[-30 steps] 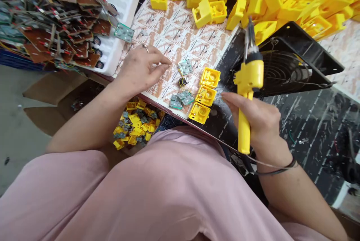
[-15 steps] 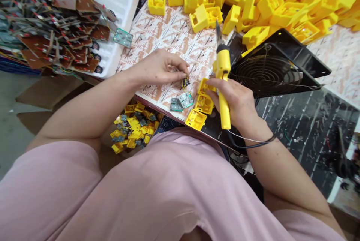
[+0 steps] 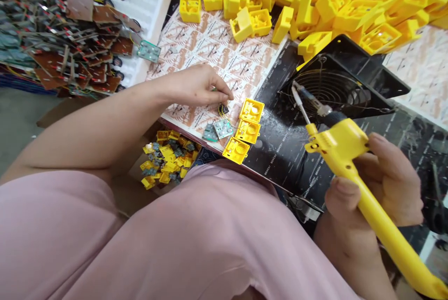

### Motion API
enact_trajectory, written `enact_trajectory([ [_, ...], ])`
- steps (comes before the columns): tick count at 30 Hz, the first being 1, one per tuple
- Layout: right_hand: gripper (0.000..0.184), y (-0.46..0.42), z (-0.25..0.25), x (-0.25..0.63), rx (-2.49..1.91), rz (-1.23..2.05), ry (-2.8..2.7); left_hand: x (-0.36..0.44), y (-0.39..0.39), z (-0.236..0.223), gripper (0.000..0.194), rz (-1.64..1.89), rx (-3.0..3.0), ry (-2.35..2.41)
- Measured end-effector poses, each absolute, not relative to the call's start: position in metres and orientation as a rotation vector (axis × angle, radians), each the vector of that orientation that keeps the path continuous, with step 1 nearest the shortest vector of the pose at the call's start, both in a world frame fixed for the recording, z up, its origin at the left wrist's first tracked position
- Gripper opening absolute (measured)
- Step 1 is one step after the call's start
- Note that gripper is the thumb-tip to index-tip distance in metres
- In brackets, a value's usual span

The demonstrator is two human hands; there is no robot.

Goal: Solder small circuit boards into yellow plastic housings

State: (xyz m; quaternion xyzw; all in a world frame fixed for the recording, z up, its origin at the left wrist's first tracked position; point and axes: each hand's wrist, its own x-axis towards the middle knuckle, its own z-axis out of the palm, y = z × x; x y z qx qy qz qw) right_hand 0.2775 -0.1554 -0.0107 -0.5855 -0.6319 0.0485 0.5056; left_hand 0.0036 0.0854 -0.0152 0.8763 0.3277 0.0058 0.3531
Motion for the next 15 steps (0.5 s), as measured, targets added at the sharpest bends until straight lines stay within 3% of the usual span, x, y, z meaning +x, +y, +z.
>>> enact_trajectory([
  [3, 0.047, -0.144, -0.019, 0.272, -1.404, -0.040, -1.193, -0.004, 0.084, -0.011, 0.039, 0.011, 2.119, 0.970],
  [8, 0.060, -0.118, -0.032, 0.278, -1.269, 0.015, -0.769, 0.006, 0.072, -0.011, 0.039, 0.154, 2.112, 1.059],
  [12, 0.034, -0.120, -0.032, 0.275, -1.289, 0.041, -0.812, 0.024, 0.058, -0.014, 0.028, 0.213, 2.325, 0.995],
  [15, 0.029, -0.129, -0.029, 0.273, -1.262, 0.027, -1.023, 0.031, 0.048, -0.020, 0.026, 0.192, 2.476, 0.977],
])
